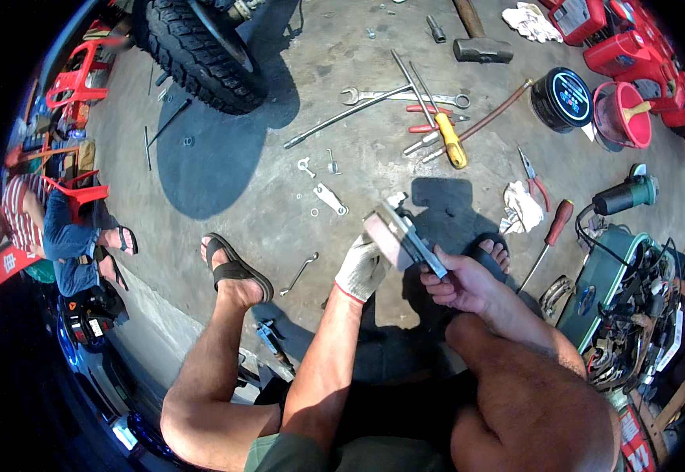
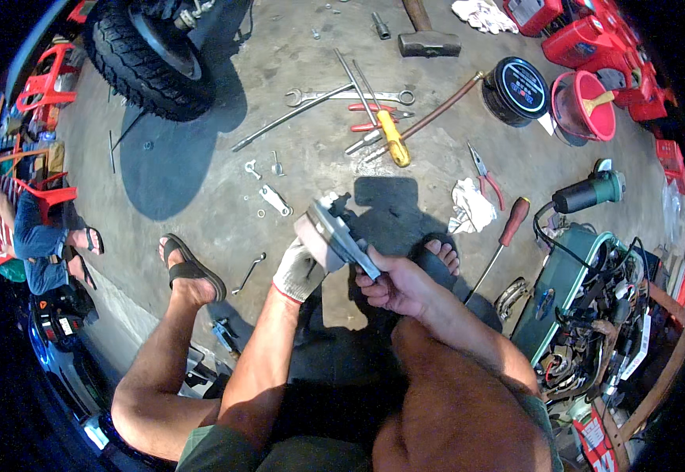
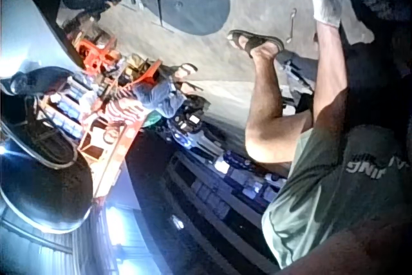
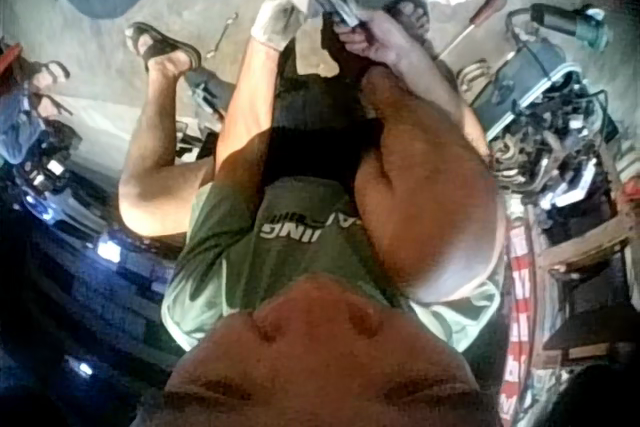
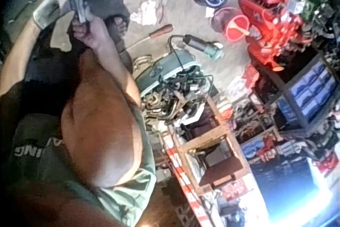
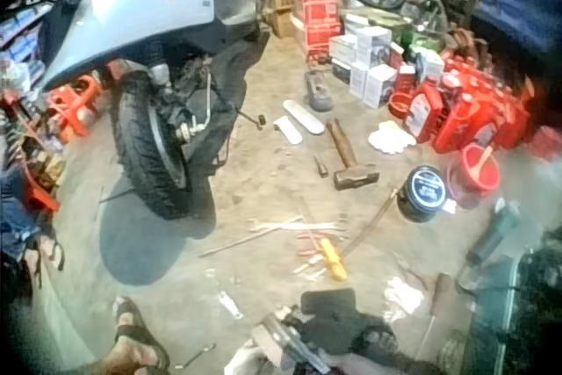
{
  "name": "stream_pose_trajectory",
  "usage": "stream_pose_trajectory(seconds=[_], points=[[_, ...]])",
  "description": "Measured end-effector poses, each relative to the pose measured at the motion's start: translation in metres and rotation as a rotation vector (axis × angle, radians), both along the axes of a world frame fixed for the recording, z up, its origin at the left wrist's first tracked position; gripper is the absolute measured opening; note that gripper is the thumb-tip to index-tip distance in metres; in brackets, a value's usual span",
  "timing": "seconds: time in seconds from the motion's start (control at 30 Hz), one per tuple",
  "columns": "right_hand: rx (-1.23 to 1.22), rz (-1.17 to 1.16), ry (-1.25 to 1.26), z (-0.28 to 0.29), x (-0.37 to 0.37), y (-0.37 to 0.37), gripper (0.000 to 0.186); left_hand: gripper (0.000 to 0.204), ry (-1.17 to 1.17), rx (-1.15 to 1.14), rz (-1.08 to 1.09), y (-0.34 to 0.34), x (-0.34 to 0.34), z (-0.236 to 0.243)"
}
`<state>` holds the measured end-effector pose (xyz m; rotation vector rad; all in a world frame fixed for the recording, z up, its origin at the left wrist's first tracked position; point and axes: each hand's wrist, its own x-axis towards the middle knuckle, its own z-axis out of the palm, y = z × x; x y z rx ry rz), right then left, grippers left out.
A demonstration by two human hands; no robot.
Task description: The person cleans and assembles motorcycle brake components by hand, applying grease and attaching a brake shoe to the hub before pointing at the wheel assembly.
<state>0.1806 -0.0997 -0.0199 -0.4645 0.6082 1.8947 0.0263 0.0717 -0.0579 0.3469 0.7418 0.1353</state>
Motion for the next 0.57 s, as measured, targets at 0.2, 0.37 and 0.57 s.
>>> stream_pose_trajectory(seconds=[0.2, 0.37, 0.57], points=[[0.027, 0.034, -0.722, 0.001, -0.011, 0.013, 0.030, 0.031, 0.175, -0.041, 0.168, -0.001, -0.017, -0.026], [-0.011, 0.140, -1.220, -0.023, -0.018, 0.031, 0.025, 0.036, 0.469, 0.318, 0.265, 0.003, -0.055, -0.023], [-0.060, 0.134, -1.445, -0.069, -0.020, 0.035, 0.021, 0.033, 0.619, 0.485, 0.130, 0.026, -0.106, 0.008]])
